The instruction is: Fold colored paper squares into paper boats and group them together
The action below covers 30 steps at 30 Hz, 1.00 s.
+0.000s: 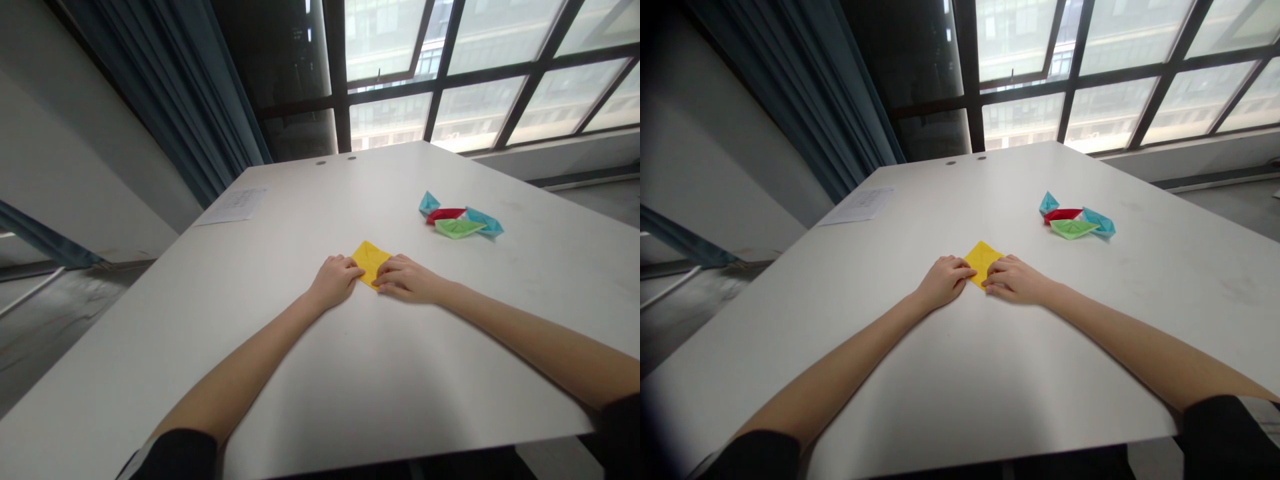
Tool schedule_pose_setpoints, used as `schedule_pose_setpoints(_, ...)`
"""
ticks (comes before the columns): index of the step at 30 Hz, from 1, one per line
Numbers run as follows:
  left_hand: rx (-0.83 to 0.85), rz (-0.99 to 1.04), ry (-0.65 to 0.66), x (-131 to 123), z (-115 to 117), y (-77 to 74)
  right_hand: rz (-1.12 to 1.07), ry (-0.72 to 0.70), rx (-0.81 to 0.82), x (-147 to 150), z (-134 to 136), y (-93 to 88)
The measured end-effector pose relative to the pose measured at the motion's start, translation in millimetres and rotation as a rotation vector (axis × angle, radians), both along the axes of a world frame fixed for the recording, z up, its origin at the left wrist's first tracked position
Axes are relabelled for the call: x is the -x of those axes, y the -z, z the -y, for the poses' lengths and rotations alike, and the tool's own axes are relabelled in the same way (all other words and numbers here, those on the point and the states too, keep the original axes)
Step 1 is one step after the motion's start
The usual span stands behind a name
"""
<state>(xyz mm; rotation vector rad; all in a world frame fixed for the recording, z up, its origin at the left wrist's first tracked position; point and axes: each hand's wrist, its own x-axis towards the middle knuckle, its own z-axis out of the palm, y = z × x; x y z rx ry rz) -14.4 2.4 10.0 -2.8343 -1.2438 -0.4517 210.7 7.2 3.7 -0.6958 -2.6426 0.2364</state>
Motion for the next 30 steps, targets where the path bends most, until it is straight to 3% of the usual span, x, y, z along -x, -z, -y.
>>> schedule_pose_setpoints(4, -0.004, -0.024, -0.027, -1.5, 0.8, -0.4, -0.031, -0.027, 0.023, 0.2, 0.8, -0.8)
schedule_pose_setpoints(10, -0.089, 0.036, -0.371, -1.3, 0.0, -1.0, -0.026, -0.024, 0.011, 0.2, 0.1, -0.8)
schedule_pose_setpoints(14, 0.001, 0.125, -0.438, -0.2, -3.6, -0.5, -0.023, -0.007, 0.000, 0.0, -0.1, 1.3)
schedule_pose_setpoints(20, 0.298, 0.568, -0.496, -1.5, -11.5, 6.1, 0.000, -0.005, -0.009, -0.7, 0.3, 1.2)
schedule_pose_setpoints(26, 0.547, 0.955, -0.424, -6.7, -16.0, 13.3, 0.006, 0.007, 0.000, -1.3, 1.2, 0.2)
schedule_pose_setpoints(30, 0.607, 1.197, -0.423, -9.5, -16.1, 11.3, -0.255, 0.232, -0.016, 1.5, 2.4, 0.4)
